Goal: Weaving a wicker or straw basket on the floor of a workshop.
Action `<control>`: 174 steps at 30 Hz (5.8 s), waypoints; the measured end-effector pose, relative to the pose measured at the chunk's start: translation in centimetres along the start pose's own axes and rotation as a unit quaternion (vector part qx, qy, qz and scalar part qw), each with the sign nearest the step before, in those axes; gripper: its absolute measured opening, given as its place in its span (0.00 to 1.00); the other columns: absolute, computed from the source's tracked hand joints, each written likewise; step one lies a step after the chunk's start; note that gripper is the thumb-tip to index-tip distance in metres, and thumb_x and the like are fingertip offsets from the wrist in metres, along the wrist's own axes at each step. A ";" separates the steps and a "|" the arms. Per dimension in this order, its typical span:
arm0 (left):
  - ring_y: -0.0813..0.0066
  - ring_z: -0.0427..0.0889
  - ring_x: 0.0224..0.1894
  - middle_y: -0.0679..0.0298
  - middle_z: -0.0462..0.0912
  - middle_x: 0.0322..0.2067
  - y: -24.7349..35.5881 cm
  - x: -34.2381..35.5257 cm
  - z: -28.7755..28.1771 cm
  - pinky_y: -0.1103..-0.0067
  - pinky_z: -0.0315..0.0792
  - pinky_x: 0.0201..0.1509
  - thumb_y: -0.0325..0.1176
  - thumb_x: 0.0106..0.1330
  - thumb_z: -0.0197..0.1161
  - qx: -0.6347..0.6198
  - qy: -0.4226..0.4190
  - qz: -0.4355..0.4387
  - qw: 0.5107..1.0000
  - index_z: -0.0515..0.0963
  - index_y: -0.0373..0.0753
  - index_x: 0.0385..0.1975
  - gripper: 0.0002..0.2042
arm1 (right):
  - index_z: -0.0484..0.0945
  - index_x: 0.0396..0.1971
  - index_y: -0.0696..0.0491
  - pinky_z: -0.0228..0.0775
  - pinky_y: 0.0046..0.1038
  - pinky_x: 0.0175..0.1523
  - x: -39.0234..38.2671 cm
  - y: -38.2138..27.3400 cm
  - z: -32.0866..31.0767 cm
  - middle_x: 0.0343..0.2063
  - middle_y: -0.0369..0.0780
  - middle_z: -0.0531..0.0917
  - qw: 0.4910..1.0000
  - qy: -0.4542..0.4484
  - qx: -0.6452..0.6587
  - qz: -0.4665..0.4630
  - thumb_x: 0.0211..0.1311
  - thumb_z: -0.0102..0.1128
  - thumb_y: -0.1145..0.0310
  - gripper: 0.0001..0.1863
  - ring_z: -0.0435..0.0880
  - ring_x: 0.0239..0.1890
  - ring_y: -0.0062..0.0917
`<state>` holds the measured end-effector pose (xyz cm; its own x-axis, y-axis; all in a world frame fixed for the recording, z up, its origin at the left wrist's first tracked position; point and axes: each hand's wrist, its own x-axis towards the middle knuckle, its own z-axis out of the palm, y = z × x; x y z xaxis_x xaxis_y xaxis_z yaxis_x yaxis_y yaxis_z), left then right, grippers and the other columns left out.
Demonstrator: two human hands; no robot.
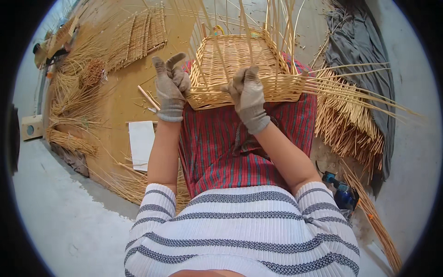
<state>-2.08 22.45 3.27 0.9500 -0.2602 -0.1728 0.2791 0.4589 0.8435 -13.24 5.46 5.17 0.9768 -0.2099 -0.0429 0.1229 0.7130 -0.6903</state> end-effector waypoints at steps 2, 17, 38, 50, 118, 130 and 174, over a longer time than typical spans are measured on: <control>0.77 0.67 0.16 0.69 0.70 0.19 0.0 -0.2 -0.5 0.76 0.63 0.18 0.65 0.70 0.45 -0.088 -0.054 0.017 0.995 0.77 0.34 0.50 0.35 | 0.72 0.29 0.51 0.76 0.39 0.49 1.4 0.4 -2.9 0.19 0.32 0.69 1.000 0.021 -0.006 -0.001 0.73 0.47 0.42 0.25 0.70 0.22 0.21; 0.80 0.77 0.52 0.68 0.80 0.46 1.7 -1.7 -4.6 0.78 0.71 0.62 0.23 0.60 0.69 0.119 -0.295 -0.045 0.947 0.75 0.39 0.50 0.18 | 0.73 0.28 0.52 0.74 0.35 0.50 -5.0 0.5 1.1 0.19 0.34 0.69 0.991 -0.107 0.082 -0.026 0.74 0.39 0.43 0.27 0.71 0.24 0.23; 0.81 0.79 0.44 0.70 0.82 0.38 -3.7 -3.4 -2.4 0.82 0.73 0.52 0.19 0.65 0.62 0.081 0.005 0.057 0.995 0.78 0.39 0.41 0.09 | 0.73 0.52 0.60 0.78 0.32 0.52 3.7 -4.2 0.2 0.40 0.46 0.85 0.923 -0.025 -0.384 -0.004 0.73 0.46 0.75 0.13 0.85 0.43 0.28; 0.83 0.76 0.40 0.74 0.80 0.37 -5.2 -3.1 -1.0 0.84 0.72 0.49 0.20 0.65 0.63 0.011 0.063 0.071 0.995 0.79 0.42 0.40 0.08 | 0.73 0.57 0.51 0.74 0.28 0.55 13.9 -0.9 5.0 0.48 0.44 0.80 0.686 -0.138 -0.618 -0.359 0.69 0.53 0.73 0.17 0.81 0.49 0.34; 0.67 0.86 0.30 0.56 0.84 0.33 -10.4 -4.8 14.8 0.71 0.85 0.29 0.43 0.72 0.59 0.021 0.000 -0.007 1.000 0.76 0.37 0.48 0.16 | 0.66 0.65 0.47 0.74 0.32 0.53 1.5 -15.7 -9.5 0.31 0.40 0.86 0.694 0.042 -0.663 -0.277 0.57 0.68 0.64 0.35 0.85 0.37 0.31; 0.43 0.63 0.69 0.39 0.51 0.71 -2.2 3.8 29.5 0.66 0.63 0.70 0.38 0.64 0.67 0.604 -0.239 0.167 0.742 0.41 0.44 0.75 0.46 | 0.75 0.42 0.46 0.67 0.39 0.52 3.5 -11.5 -12.3 0.20 0.37 0.83 0.436 0.157 -0.840 -0.283 0.57 0.64 0.61 0.14 0.83 0.26 0.33; 0.64 0.69 0.64 0.64 0.73 0.59 0.5 -5.3 4.9 0.60 0.65 0.63 0.38 0.50 0.70 0.784 -0.063 0.370 0.494 0.66 0.50 0.67 0.39 | 0.53 0.73 0.32 0.41 0.53 0.72 1.4 -4.0 0.3 0.57 0.39 0.71 0.307 -0.061 -0.932 -0.181 0.43 0.72 0.39 0.56 0.64 0.67 0.33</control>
<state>-7.68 19.93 7.15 0.6665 -0.6099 0.4287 -0.6837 -0.7293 0.0254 -12.32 2.52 8.09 0.9715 0.0576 0.2299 0.0238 -0.9888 0.1473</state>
